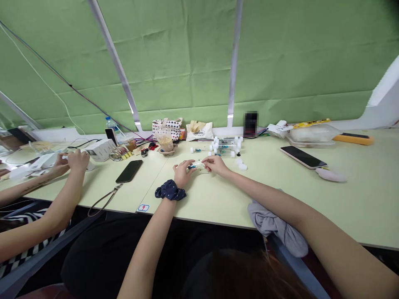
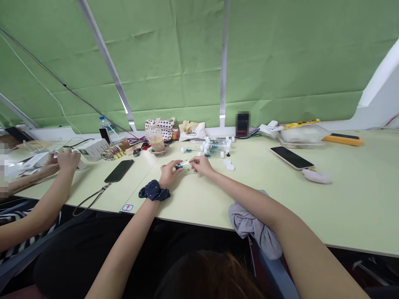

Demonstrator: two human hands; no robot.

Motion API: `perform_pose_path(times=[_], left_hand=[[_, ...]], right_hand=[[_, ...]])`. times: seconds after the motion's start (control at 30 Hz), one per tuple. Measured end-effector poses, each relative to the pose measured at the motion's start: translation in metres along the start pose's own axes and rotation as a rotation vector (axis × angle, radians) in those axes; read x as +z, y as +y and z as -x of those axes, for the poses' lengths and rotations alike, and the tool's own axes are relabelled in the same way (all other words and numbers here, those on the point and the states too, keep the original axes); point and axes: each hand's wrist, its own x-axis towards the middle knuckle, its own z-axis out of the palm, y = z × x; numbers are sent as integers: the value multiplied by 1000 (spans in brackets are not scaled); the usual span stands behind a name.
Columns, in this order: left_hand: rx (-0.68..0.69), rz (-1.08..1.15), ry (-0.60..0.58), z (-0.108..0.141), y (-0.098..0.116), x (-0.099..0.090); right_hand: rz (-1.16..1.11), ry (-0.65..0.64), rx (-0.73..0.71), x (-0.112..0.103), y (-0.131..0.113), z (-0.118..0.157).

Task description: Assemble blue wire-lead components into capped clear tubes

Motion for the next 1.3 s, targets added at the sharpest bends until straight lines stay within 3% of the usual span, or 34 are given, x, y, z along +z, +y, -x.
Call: perform_pose_path(times=[0.3,0.67,0.97,1.03,1.13,1.23,1.3], left_hand=[[6,162,67,-5,-6,0],[125,307,-16,-5,-7,2],[205,265,-60,-5,-6,0],[171,276,-48,-6,-7,1],[108,269,19,-7,-10,4],[32,219,74,-7,-14,5],[-1,209,103,-7,-16,4]], right_hand=[[-467,-149,190,-9,-11,2],[-513,-216,397,-14,-7,2],[-471,-284,403,-15,-5,0],[-444,-254,376,-14,-6,-2],[-334,-60,266,-18,-7,-9],[-44,196,155,-31,-3,-18],[237,289,98,-44,-1,-23]])
